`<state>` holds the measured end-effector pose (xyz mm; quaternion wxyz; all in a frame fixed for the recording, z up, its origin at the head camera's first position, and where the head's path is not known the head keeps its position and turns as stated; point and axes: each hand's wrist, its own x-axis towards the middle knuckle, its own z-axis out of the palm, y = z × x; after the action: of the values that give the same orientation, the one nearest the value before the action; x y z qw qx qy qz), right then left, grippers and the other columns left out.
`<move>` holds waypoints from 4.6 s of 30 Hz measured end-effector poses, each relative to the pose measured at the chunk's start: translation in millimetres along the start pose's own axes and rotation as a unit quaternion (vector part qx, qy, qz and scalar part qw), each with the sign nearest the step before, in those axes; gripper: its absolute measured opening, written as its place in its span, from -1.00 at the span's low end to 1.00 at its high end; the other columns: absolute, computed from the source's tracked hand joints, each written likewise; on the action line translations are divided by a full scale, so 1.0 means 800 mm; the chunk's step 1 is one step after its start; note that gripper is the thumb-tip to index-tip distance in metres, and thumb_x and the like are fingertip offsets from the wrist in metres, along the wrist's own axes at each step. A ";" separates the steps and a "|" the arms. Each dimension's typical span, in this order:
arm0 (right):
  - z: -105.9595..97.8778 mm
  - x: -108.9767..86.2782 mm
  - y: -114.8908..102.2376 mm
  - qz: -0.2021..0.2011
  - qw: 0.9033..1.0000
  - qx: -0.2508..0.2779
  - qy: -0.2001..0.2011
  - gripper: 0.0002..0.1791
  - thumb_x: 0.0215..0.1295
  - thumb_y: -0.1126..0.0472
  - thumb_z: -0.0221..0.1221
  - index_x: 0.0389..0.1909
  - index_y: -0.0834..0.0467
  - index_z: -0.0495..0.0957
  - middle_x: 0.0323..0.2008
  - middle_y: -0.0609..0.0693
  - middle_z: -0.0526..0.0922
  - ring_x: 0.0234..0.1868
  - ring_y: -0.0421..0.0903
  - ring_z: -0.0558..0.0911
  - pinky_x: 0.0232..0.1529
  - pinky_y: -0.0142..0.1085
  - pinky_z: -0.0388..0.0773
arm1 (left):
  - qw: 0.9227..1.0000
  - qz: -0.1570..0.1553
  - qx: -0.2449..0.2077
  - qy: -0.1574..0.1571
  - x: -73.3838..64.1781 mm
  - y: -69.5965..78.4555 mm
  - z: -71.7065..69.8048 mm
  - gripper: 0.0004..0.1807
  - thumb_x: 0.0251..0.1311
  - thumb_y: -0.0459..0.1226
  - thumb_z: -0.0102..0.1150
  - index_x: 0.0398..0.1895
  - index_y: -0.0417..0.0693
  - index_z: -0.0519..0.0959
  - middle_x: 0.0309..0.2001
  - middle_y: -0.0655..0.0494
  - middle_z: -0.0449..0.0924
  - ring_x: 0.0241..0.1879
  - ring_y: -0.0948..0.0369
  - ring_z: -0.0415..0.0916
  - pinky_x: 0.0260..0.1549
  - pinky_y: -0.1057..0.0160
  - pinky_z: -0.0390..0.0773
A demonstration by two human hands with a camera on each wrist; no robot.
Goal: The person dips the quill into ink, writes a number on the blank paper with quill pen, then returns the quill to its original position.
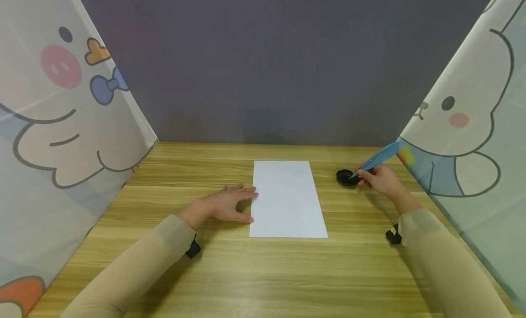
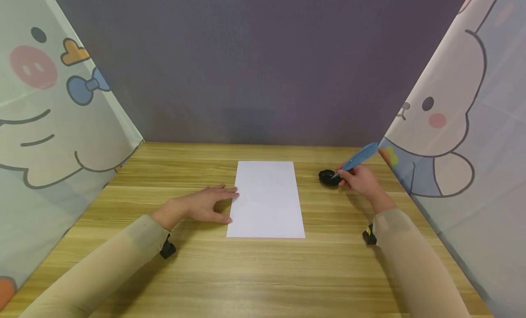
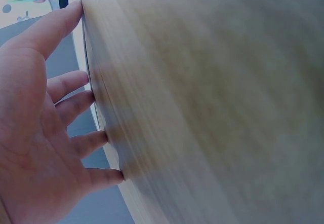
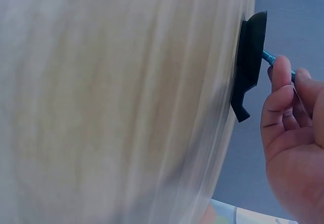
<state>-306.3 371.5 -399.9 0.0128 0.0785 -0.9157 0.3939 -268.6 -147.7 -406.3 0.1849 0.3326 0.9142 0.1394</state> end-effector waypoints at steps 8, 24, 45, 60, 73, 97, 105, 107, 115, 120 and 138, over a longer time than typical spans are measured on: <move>0.001 0.001 0.003 0.009 1.000 -0.004 -0.006 -0.50 0.79 0.11 0.03 0.36 0.48 0.54 -0.28 0.17 0.84 -0.39 -0.17 0.74 -0.39 -0.28 0.68 | 1.000 0.003 -0.002 0.003 0.000 -0.001 0.001 -0.02 0.45 0.26 0.30 0.78 0.10 0.21 0.81 0.09 0.01 0.80 -0.23 -0.19 0.65 -0.54 -0.09; -0.002 -0.001 -0.008 -0.002 1.000 0.027 0.011 -0.49 0.79 0.12 0.03 0.39 0.49 0.49 -0.19 0.29 0.83 -0.32 -0.17 0.80 -0.28 -0.21 0.80 | 1.000 0.001 0.002 0.006 0.001 -0.002 0.002 -0.02 0.43 0.28 0.30 0.77 0.11 0.24 0.81 0.12 0.03 0.80 -0.20 -0.17 0.66 -0.53 -0.09; 0.048 0.036 -0.079 -0.038 0.994 0.101 0.001 -0.50 0.75 0.11 0.11 0.33 0.50 0.53 -0.31 0.06 0.82 -0.31 -0.08 0.82 -0.21 -0.23 0.83 | 1.000 0.000 0.000 0.004 0.001 -0.002 0.001 -0.01 0.44 0.28 0.29 0.78 0.11 0.22 0.81 0.12 0.01 0.80 -0.21 -0.18 0.65 -0.53 -0.09; 0.101 0.058 -0.098 -0.057 0.990 0.130 -0.007 -0.58 0.73 0.17 0.14 0.26 0.47 0.57 -0.23 0.34 0.81 -0.28 0.03 0.82 -0.17 -0.13 0.84 | 1.000 0.003 0.003 0.007 0.000 0.000 0.001 -0.02 0.44 0.27 0.30 0.77 0.09 0.22 0.81 0.09 0.03 0.80 -0.22 -0.16 0.64 -0.55 -0.08; 0.129 0.084 -0.107 -0.028 0.992 0.126 0.010 -0.56 0.75 0.10 0.12 0.31 0.38 0.59 -0.16 0.26 0.80 -0.24 0.03 0.83 -0.09 -0.03 0.84 | 1.000 -0.001 0.006 0.005 0.002 -0.001 0.001 -0.02 0.44 0.26 0.30 0.77 0.09 0.22 0.81 0.10 0.03 0.80 -0.23 -0.17 0.64 -0.55 -0.08; 0.163 0.123 -0.125 0.002 0.987 0.161 0.024 -0.60 0.74 0.18 0.12 0.30 0.41 0.59 0.14 0.42 0.74 -0.25 -0.08 0.81 -0.21 -0.33 0.78 | 1.000 0.000 0.010 0.008 0.001 -0.002 0.001 -0.02 0.44 0.28 0.29 0.77 0.08 0.23 0.80 0.08 0.04 0.78 -0.27 -0.12 0.64 -0.55 -0.06; 0.169 0.132 -0.126 0.013 0.987 0.159 0.030 -0.60 0.73 0.17 0.13 0.31 0.38 0.60 0.14 0.40 0.75 -0.27 -0.09 0.83 -0.16 -0.25 0.82 | 1.000 0.001 0.014 0.009 0.001 -0.003 0.000 -0.03 0.45 0.27 0.29 0.77 0.08 0.23 0.80 0.08 0.04 0.78 -0.27 -0.11 0.64 -0.55 -0.04; 0.171 0.134 -0.126 0.017 0.986 0.161 0.031 -0.61 0.73 0.18 0.13 0.30 0.39 0.60 0.13 0.41 0.75 -0.29 -0.12 0.82 -0.18 -0.26 0.82 | 1.000 0.002 0.013 0.008 0.001 -0.002 0.000 -0.03 0.45 0.27 0.29 0.77 0.08 0.23 0.80 0.08 0.04 0.78 -0.27 -0.11 0.63 -0.55 -0.04; 0.175 0.139 -0.122 0.030 0.987 0.158 0.031 -0.61 0.75 0.17 0.10 0.31 0.38 0.60 0.15 0.40 0.75 -0.21 -0.03 0.82 -0.18 -0.29 0.80 | 1.000 0.003 0.012 0.008 0.005 -0.003 0.003 -0.02 0.45 0.27 0.29 0.77 0.08 0.23 0.80 0.09 0.04 0.78 -0.27 -0.11 0.63 -0.56 -0.06; 0.175 0.139 -0.125 0.038 0.987 0.151 0.028 -0.59 0.76 0.15 0.09 0.34 0.36 0.59 0.19 0.37 0.74 -0.11 0.08 0.83 -0.14 -0.26 0.80 | 1.000 0.002 0.015 0.007 0.006 -0.005 0.005 -0.02 0.44 0.28 0.28 0.77 0.09 0.22 0.80 0.10 0.04 0.78 -0.27 -0.12 0.64 -0.55 -0.06; 0.179 0.143 -0.121 0.050 0.987 0.147 0.033 -0.64 0.74 0.17 0.10 0.28 0.34 0.60 0.09 0.36 0.76 -0.31 -0.16 0.77 -0.27 -0.38 0.74 | 1.000 0.000 0.010 0.008 0.004 -0.004 0.003 -0.02 0.44 0.28 0.29 0.77 0.11 0.23 0.81 0.12 0.03 0.79 -0.24 -0.13 0.64 -0.55 -0.07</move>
<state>-399.1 187.1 -419.3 0.0113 0.0206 -0.8499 0.5264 -271.6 -147.2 -410.5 0.1748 0.3331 0.9170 0.1330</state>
